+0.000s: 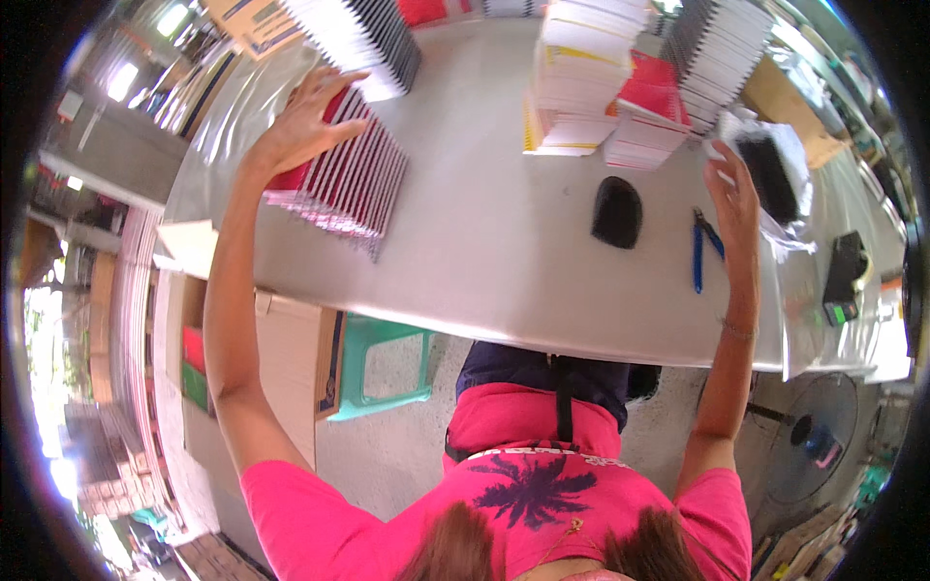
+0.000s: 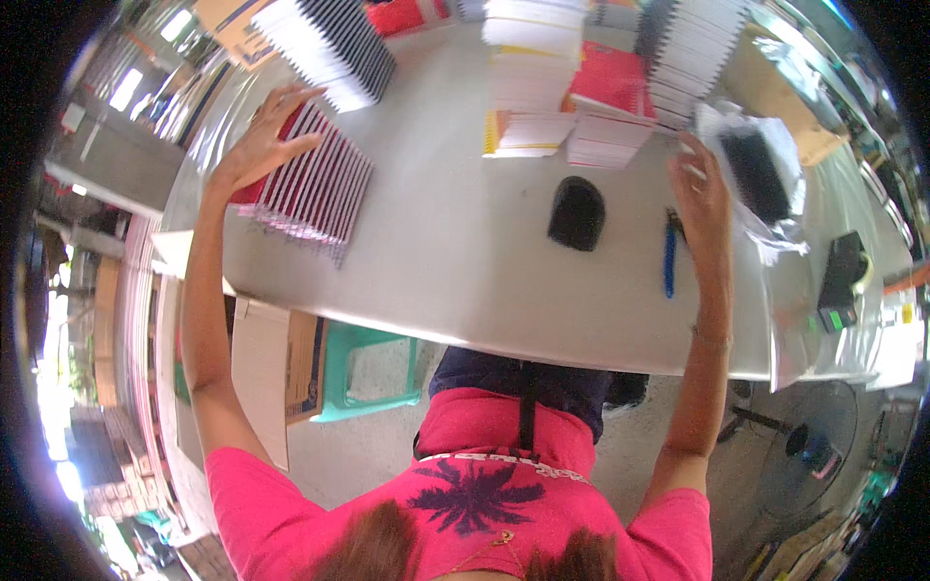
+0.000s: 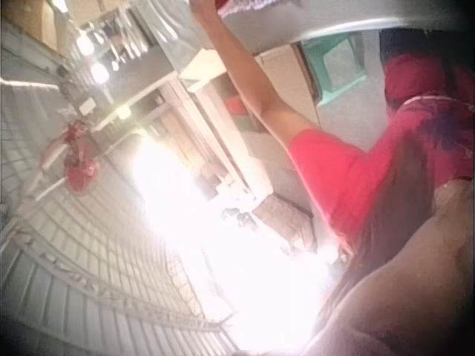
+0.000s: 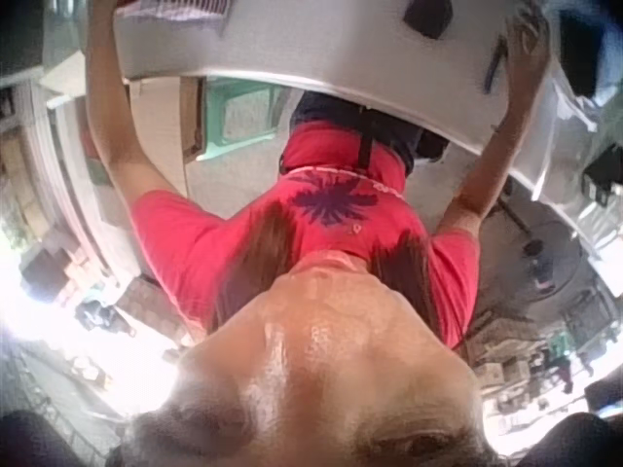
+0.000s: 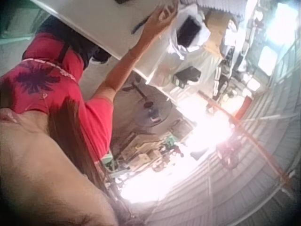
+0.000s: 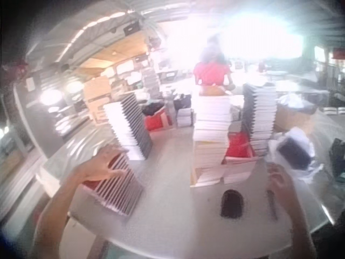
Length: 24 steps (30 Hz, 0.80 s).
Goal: The person manually binds spiral notebooks by inserting a wire coil into the punched holes of a notebook, using a black handheld guide to feed the wire through, and trimming the ends with pliers.
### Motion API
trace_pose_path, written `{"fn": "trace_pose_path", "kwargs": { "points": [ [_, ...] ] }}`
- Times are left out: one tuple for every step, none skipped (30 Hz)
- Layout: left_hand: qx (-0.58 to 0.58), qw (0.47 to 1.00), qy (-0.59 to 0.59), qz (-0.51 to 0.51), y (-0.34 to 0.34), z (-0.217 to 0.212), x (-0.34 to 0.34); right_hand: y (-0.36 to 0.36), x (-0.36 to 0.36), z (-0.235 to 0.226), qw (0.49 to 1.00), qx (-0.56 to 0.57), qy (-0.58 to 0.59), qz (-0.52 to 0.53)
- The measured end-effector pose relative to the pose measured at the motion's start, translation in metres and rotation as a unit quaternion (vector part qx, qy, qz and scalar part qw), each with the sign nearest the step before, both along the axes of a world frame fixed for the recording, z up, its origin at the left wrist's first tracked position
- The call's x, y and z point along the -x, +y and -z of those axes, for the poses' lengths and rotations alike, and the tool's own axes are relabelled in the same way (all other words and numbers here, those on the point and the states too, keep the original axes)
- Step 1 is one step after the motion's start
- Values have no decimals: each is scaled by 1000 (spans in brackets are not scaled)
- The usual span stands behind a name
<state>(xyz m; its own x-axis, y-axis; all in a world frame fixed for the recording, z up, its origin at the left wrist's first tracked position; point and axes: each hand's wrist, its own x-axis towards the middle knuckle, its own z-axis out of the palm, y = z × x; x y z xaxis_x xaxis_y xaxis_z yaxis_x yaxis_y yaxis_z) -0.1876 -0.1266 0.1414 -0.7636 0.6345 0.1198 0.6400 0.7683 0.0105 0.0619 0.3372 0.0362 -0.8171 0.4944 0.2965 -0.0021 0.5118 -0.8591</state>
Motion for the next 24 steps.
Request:
{"fn": "trace_pose_path", "kwargs": {
  "points": [
    [-13, 1000, -20, 0, 1, 0, -3, 1, 11, -8, 1000, 23, 13, 10],
    [-23, 999, -38, -4, -1, -2, -6, -1, 23, -15, 998, 49, 28, 13],
    [-31, 999, -43, -1, -4, -3, -4, -1, 31, -21, 997, 72, 35, 19],
    [-37, 998, -49, 0, -6, -2, -3, -2, 39, -23, 994, 98, 43, 21],
    [-43, 998, -55, 0, -7, -2, -1, 1, 48, -25, 991, 123, 51, 23],
    [-48, 997, -55, -2, -4, -3, -2, 9, 59, -24, 993, 112, 19, 28],
    [-51, 997, -55, -5, -1, -6, -5, 17, 71, -21, 994, 103, -13, 33],
    [-55, 997, -55, -8, 3, -8, -9, 21, 84, -18, 996, 73, -27, 45],
    [-44, 999, -15, -3, 7, -8, -15, 22, 95, -20, 997, 22, -53, 54],
    [-14, 999, 31, -11, 15, -11, -26, 23, 106, -23, 994, -29, -79, 64],
    [15, 997, 77, -19, 24, -14, -38, 23, 112, -25, 986, -101, -116, 70],
    [46, 991, 121, -32, 29, -16, -52, 17, 116, -21, 989, -104, -94, 41],
    [14, 993, 115, -19, 35, -21, -64, 13, 118, -17, 992, -107, -69, 13],
    [5, 995, 103, 1, 42, -25, -75, 11, 117, -15, 993, -110, -44, -13],
    [-7, 995, 93, 21, 49, -29, -86, 17, 119, -14, 997, -34, -36, -53],
    [-18, 996, 83, 39, 55, -31, -96, 18, 117, -16, 997, -6, -36, -61],
    [-63, 995, 61, 55, 63, -29, -106, 21, 113, -17, 997, 22, -36, -68],
    [-86, 992, 51, 80, 70, -28, -110, 22, 109, -20, 995, 49, -36, -76],
    [-108, 988, 42, 105, 77, -26, -113, 24, 106, -24, 995, 49, -51, -74],
    [-131, 982, 32, 131, 85, -24, -117, 27, 102, -28, 994, 49, -65, -72],
    [-162, 976, 20, 143, 97, -23, -122, 30, 97, -32, 993, 48, -80, -68],
    [-179, 968, 20, 174, 106, -20, -123, 30, 93, -37, 992, 35, -102, -59],
    [-196, 959, 21, 205, 117, -16, -123, 29, 88, -42, 991, 21, -123, -48],
    [-209, 950, 26, 230, 123, -15, -125, 23, 86, -46, 989, 9, -141, -45]
  ]
}}
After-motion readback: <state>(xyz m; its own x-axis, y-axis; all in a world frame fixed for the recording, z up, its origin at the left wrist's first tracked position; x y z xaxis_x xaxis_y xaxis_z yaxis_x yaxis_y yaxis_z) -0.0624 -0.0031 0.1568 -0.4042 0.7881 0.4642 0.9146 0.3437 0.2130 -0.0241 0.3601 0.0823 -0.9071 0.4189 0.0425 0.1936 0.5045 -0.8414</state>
